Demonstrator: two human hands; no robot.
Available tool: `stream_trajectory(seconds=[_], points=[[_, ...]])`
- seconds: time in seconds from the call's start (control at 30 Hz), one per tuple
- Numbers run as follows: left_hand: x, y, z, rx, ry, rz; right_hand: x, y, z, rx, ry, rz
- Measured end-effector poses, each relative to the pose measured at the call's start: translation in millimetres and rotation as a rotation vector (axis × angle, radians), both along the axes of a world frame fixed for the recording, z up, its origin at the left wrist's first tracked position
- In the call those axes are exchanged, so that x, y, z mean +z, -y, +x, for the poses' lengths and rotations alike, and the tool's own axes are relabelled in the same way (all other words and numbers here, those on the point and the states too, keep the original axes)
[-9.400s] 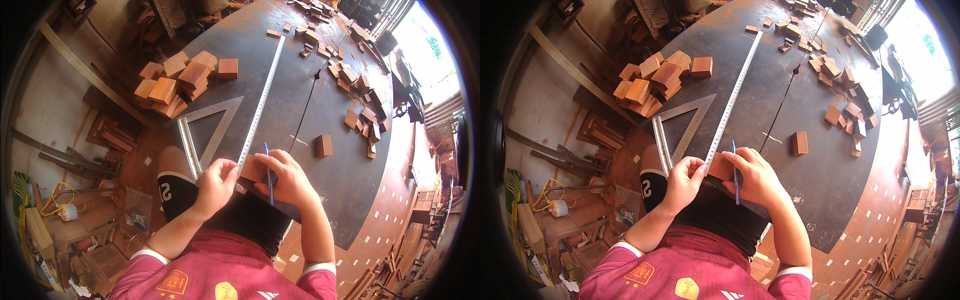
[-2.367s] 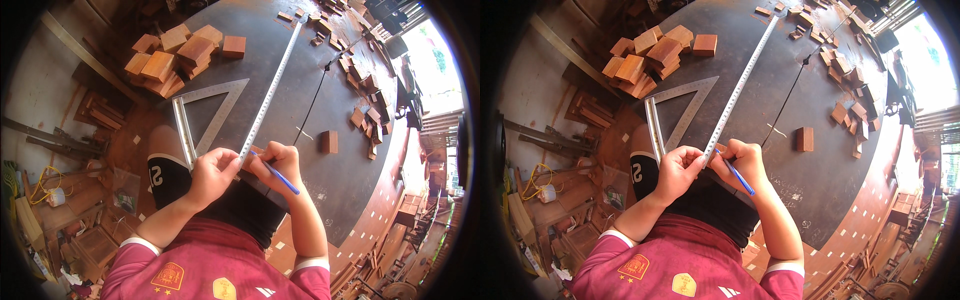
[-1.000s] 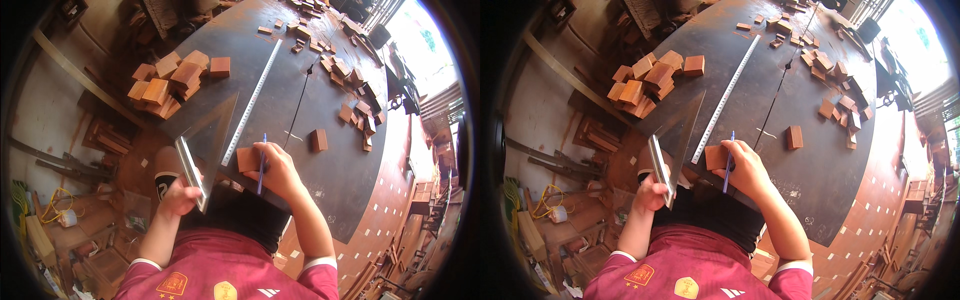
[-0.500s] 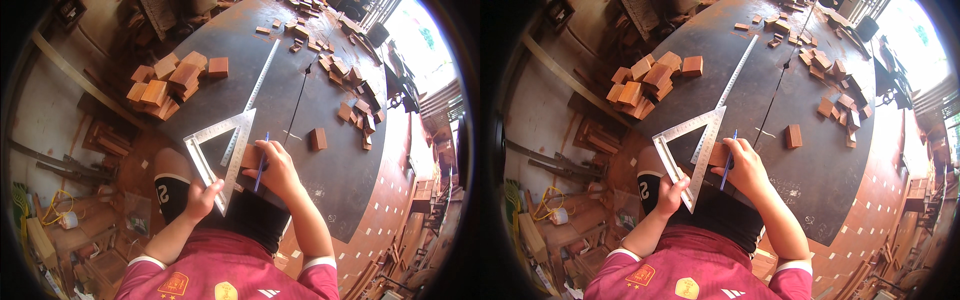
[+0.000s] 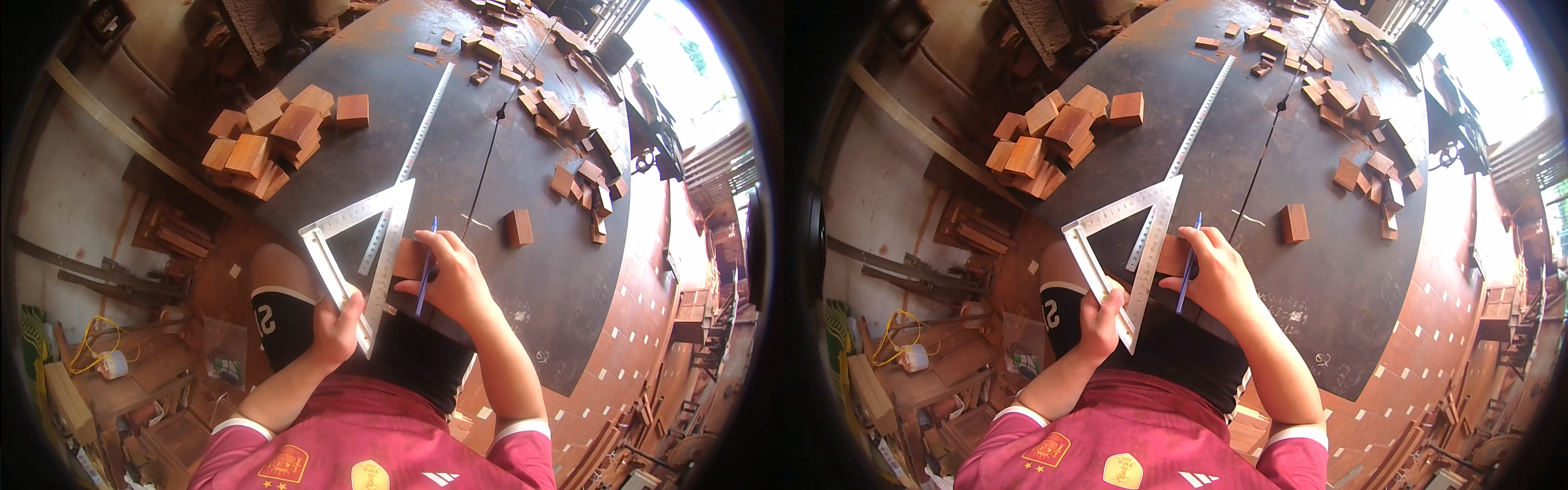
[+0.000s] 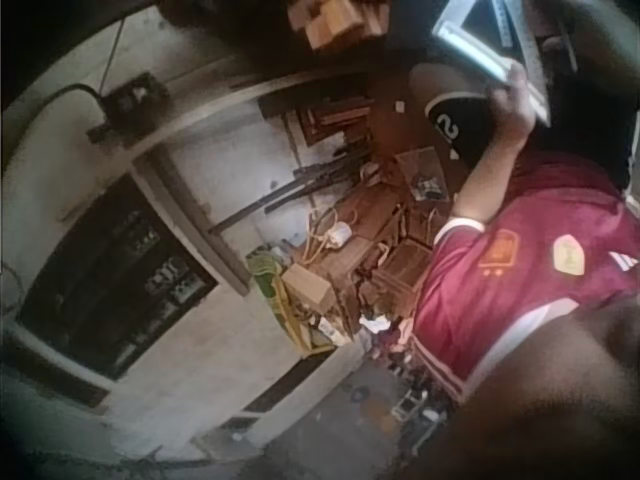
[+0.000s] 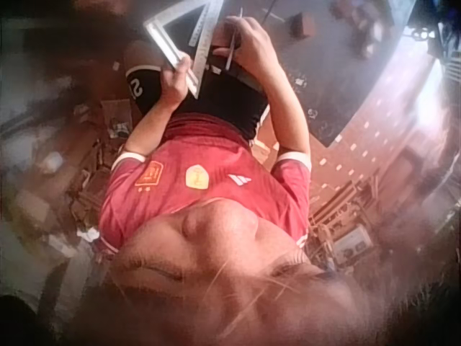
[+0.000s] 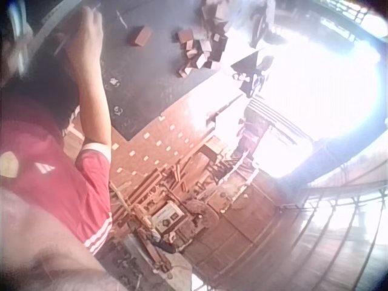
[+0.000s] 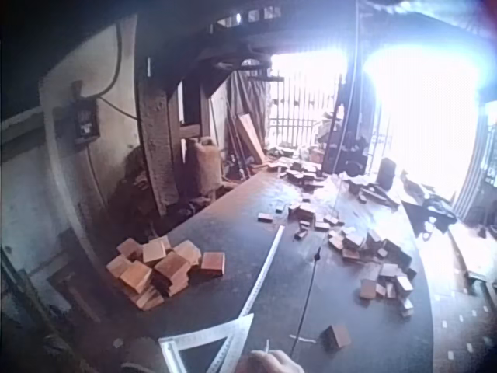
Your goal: The person uses a metal ruler and a set square to measure and mark small wooden blocks on a workbench. They repeatedly position the tools, draw lines with a pen, and move the blocks aside.
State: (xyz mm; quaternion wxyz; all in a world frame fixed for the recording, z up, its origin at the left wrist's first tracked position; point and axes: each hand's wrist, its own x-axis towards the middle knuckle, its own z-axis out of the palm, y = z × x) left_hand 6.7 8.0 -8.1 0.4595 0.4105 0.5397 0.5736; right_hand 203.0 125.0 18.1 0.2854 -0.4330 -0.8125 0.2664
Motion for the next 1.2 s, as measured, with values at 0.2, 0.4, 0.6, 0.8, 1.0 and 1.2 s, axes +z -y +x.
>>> stream_trajectory(seconds=[0.2, 0.4, 0.6, 0.8, 1.0, 1.2], points=[[-18, 2, -4, -0.062, -0.041, 0.036, -1, -1, 0, 0.0, 0.011, -0.024], [-10, -2, -4, -0.048, -0.123, 0.003, 1, -1, -1, 0.007, 0.019, -0.026], [-8, -2, -7, -0.05, -0.108, -0.047, 13, -3, -1, -0.02, -0.053, 0.067], [2, -2, 1, 0.012, -0.125, -0.08, 9, -3, -8, -0.107, -0.439, -0.239], [-1, -1, 3, 0.005, -0.138, -0.085, 0, -7, -10, -0.106, -0.492, -0.403], [2, 0, 5, 0.009, -0.158, -0.095, -4, -10, -15, -0.165, -0.463, -0.421]])
